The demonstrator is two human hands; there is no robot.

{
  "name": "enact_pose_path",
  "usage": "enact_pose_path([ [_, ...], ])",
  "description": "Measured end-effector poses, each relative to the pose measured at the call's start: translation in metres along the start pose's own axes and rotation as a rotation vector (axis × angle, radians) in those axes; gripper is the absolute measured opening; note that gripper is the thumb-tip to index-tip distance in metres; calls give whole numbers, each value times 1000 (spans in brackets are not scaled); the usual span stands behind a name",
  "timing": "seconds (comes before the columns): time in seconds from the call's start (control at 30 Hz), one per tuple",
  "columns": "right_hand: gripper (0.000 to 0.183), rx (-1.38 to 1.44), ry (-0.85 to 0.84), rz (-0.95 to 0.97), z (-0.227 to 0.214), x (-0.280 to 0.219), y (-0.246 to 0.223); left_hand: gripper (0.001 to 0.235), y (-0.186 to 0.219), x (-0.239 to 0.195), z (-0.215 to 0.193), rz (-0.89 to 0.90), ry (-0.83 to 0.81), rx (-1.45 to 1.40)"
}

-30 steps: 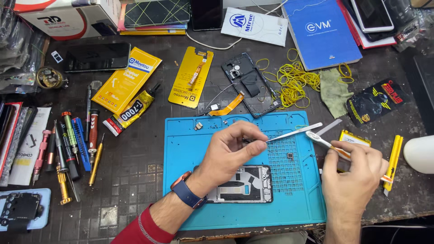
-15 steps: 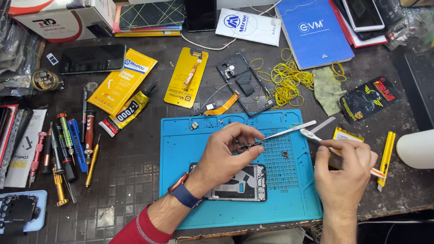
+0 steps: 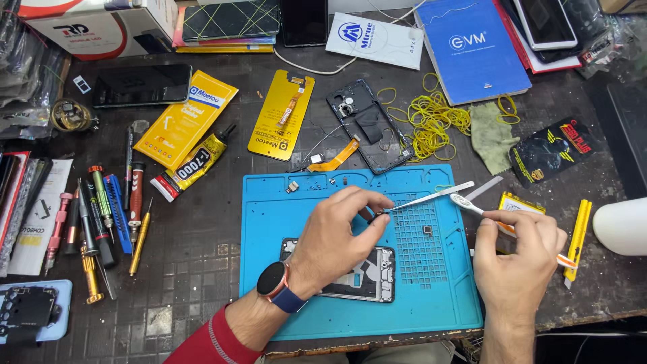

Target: The person disassembles a smartphone on a blue mat, removes small internal components with tweezers, cleans a component with a toothbrush, applies T-7000 adhesive to the phone frame, and reattaches the component. The workspace contains various tools and spare parts.

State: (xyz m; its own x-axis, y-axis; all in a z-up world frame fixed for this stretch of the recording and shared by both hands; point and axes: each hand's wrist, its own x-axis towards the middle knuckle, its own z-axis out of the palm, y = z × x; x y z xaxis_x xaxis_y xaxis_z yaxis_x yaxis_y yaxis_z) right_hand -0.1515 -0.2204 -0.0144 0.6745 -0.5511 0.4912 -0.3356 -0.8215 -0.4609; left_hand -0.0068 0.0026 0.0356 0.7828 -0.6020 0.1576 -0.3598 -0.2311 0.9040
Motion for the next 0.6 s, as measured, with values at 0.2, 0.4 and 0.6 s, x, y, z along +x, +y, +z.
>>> enact_pose_path([
  [0.2,3,-14,16,-15,1,1,1,21,-5,-5,4,182,-46,100],
  [0.4,2,-16,21,-16,2,0,4,32,-5,-9,7,294,-146,154],
  [0.6,3,-32,17,-31,2,0,4,35,-7,-11,10,414,-210,212],
])
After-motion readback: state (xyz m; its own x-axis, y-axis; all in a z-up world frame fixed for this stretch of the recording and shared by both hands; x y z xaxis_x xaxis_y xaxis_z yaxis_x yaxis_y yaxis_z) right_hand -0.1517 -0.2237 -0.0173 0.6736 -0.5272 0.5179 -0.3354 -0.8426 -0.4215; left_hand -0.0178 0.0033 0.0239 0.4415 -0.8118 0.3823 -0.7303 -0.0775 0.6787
